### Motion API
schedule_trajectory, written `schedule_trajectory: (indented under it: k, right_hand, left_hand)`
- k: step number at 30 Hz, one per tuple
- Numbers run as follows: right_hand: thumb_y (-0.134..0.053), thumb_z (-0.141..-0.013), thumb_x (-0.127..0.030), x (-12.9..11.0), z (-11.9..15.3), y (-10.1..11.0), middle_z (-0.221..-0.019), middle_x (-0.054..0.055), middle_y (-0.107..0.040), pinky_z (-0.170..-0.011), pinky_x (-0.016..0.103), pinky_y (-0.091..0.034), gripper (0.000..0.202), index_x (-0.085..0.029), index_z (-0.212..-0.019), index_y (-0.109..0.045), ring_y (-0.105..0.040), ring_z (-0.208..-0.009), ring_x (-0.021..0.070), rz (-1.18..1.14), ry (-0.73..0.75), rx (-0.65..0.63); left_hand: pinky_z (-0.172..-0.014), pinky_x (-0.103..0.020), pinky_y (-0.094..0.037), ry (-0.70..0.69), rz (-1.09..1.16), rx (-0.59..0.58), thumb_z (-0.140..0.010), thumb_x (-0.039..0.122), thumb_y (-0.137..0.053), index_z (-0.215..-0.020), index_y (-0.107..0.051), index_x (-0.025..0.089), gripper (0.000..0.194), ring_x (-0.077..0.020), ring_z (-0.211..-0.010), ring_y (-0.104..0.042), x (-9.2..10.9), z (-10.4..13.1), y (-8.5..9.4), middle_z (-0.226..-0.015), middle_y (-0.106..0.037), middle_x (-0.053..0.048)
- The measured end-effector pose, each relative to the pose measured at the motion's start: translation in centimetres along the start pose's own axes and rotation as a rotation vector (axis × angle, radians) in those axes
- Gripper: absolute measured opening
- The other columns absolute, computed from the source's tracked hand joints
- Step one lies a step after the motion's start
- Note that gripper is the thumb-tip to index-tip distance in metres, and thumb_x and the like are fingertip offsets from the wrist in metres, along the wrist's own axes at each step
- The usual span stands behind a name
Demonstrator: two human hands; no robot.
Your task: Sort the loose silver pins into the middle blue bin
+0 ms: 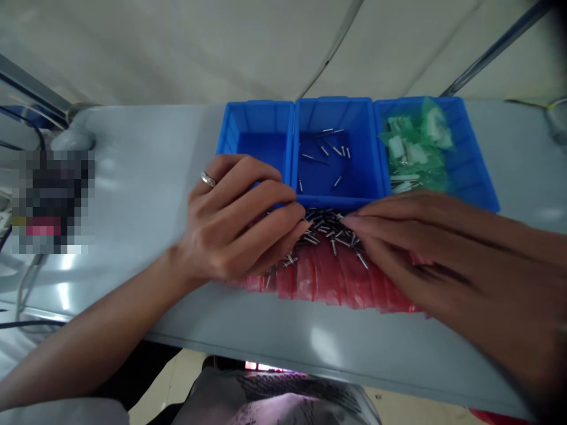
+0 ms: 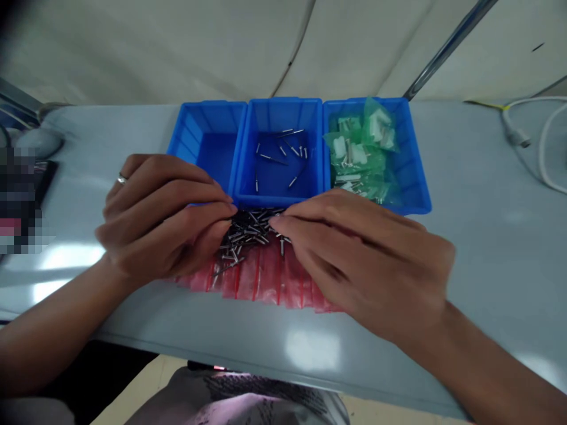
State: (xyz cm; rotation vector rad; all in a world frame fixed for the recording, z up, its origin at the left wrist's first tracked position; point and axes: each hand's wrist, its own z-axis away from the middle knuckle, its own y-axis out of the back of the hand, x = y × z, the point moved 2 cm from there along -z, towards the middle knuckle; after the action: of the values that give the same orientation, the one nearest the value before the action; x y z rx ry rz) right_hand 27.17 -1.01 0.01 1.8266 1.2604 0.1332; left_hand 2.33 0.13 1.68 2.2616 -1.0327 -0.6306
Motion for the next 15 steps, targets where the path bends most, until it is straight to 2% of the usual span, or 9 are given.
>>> schedule_trajectory:
  k: [3,5,9,12,15]
  right_hand:
    - [-0.078,-0.089,-0.040,-0.1,-0.2,0.2,-0.109,0.004,-0.075,-0.078,0.041,-0.069,0.025,-0.035,-0.114,-0.077,-0.073,-0.103,0.0248,-0.099,-0.068,0.044]
    - [-0.080,-0.088,-0.039,-0.3,-0.4,0.4,-0.105,0.003,-0.075,-0.073,0.040,-0.068,0.023,-0.034,-0.110,-0.077,-0.074,-0.100,0.0244,-0.169,-0.128,0.076]
    - [-0.080,-0.088,-0.027,-1.0,-1.1,0.7,-0.097,0.000,-0.076,-0.070,0.034,-0.064,0.015,-0.031,-0.103,-0.078,-0.074,-0.092,0.0186,-0.247,-0.288,0.141]
    - [-0.079,-0.088,-0.017,-1.3,-1.5,0.8,-0.095,-0.004,-0.077,-0.070,0.028,-0.060,0.014,-0.027,-0.099,-0.078,-0.072,-0.087,0.0110,-0.270,-0.378,0.175]
    - [-0.079,-0.088,-0.015,-1.6,-1.7,0.8,-0.097,-0.004,-0.078,-0.067,0.027,-0.058,0.017,-0.025,-0.101,-0.077,-0.071,-0.084,0.0088,-0.290,-0.375,0.193]
  left_hand:
    - [-0.067,-0.043,-0.053,-0.011,0.018,-0.018,-0.093,0.034,-0.078,-0.105,-0.072,0.019,0.021,-0.0278,-0.089,-0.076,0.0,-0.1,0.0,-0.094,-0.079,-0.005]
    - [-0.069,-0.043,-0.053,-0.023,0.031,-0.016,-0.092,0.031,-0.080,-0.105,-0.072,0.019,0.020,-0.0280,-0.090,-0.077,0.0,-0.1,-0.1,-0.096,-0.079,-0.005]
    - [-0.070,-0.039,-0.051,-0.086,0.035,0.022,-0.092,0.018,-0.078,-0.096,-0.071,0.018,0.008,-0.0254,-0.087,-0.076,-0.1,0.1,-0.3,-0.095,-0.080,-0.002]
    - [-0.068,-0.041,-0.050,-0.083,0.030,0.027,-0.096,0.022,-0.073,-0.094,-0.069,0.018,0.005,-0.0264,-0.086,-0.075,-0.1,0.1,-0.3,-0.092,-0.079,-0.004]
    - [-0.067,-0.042,-0.051,-0.061,0.042,0.011,-0.097,0.027,-0.071,-0.094,-0.068,0.020,0.008,-0.0260,-0.086,-0.076,-0.1,0.0,-0.2,-0.092,-0.079,-0.002]
